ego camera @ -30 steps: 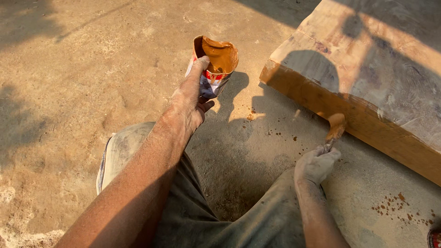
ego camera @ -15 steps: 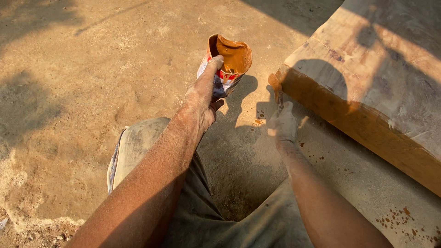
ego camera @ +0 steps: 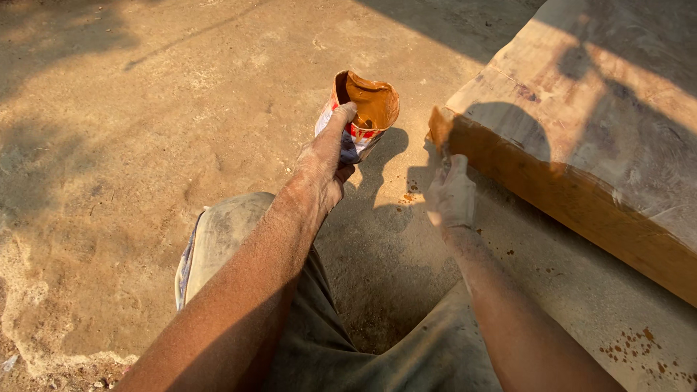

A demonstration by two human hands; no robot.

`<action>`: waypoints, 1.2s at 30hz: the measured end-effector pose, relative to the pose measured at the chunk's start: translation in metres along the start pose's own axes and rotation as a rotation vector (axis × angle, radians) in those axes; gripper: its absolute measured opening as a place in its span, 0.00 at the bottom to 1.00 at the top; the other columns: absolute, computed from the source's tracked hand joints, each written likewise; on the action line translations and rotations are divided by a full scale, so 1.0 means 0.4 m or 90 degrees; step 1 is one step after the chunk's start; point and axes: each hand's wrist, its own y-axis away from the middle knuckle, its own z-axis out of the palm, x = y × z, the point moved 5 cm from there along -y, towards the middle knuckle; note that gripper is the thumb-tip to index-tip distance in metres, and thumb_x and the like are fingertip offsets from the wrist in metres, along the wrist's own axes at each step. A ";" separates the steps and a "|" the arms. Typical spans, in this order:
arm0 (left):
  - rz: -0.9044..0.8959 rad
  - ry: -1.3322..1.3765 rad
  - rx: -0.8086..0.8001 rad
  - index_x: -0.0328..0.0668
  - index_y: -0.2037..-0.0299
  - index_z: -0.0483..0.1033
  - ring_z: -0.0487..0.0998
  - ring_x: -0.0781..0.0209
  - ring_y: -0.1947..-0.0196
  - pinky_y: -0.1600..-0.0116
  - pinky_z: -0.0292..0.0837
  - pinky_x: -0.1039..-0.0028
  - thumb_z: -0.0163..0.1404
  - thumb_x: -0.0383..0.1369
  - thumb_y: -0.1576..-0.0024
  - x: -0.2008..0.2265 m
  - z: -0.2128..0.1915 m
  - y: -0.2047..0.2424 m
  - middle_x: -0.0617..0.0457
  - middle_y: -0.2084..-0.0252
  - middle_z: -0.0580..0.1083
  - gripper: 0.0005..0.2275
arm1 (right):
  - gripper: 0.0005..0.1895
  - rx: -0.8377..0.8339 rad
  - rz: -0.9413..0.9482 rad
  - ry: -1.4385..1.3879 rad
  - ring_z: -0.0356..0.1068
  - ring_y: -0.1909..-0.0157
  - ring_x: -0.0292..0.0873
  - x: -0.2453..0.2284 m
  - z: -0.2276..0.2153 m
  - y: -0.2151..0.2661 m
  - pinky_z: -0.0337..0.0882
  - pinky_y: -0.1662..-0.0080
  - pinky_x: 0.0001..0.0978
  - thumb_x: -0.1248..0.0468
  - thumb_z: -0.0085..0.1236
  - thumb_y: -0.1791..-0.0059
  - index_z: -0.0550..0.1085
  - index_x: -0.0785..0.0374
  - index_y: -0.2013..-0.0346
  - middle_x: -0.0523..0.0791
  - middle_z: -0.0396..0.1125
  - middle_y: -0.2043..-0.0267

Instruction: The person applies a brown wood stain to the edges of a large wooden slab using a brush. They repeatedly dip the brush into a container and spread the stain along the side of the wood.

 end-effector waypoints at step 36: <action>-0.120 -0.208 -0.072 0.33 0.54 0.79 0.79 0.67 0.77 0.76 0.69 0.73 0.58 0.50 0.49 -0.190 0.126 -0.143 0.51 0.70 0.80 0.25 | 0.08 -0.060 -0.341 -0.215 0.63 0.69 0.31 -0.190 -0.210 0.071 0.68 0.65 0.28 0.66 0.53 0.42 0.74 0.67 0.63 0.39 0.65 0.70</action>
